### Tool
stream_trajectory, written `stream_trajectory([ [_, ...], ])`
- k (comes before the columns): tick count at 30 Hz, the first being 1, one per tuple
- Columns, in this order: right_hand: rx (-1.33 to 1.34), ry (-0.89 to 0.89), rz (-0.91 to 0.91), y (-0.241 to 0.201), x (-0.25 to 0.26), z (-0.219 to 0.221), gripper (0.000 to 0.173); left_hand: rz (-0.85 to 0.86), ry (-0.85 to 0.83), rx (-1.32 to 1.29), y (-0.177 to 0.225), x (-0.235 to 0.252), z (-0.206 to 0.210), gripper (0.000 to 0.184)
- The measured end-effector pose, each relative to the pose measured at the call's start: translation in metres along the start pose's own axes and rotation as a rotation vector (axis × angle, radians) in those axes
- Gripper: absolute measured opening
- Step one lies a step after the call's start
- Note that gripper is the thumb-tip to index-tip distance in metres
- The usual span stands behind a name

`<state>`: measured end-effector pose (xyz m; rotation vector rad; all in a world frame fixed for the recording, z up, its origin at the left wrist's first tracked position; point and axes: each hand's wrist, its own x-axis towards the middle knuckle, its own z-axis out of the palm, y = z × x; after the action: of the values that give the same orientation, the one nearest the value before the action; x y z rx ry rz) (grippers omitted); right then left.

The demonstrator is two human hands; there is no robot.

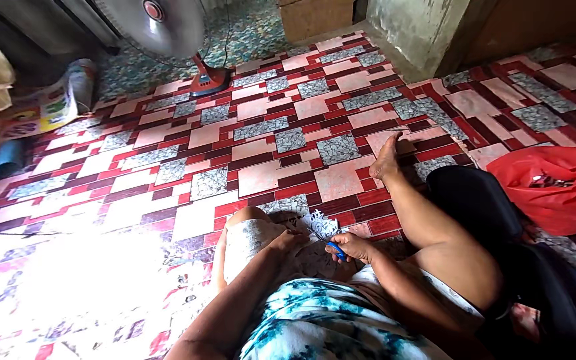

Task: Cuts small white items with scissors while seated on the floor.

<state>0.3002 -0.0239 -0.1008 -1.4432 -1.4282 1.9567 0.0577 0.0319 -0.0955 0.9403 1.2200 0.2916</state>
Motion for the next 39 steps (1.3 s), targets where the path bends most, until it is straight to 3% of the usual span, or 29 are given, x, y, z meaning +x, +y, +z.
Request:
stream_trajectory([
  [12,0.033,0.115,-0.045,0.0000,0.0001,0.0006,0.028,0.020,0.010,-0.024,0.0007,0.0008,0.0009,0.004],
  [24,-0.014,0.026,-0.016,0.0025,0.0014,0.0000,0.029,0.054,0.047,-0.039,0.0003,0.0013,0.0011,0.004],
  [39,0.018,0.102,-0.062,0.0002,0.0017,0.0025,0.029,0.050,-0.034,0.067,0.0001,0.0014,0.0010,0.005],
])
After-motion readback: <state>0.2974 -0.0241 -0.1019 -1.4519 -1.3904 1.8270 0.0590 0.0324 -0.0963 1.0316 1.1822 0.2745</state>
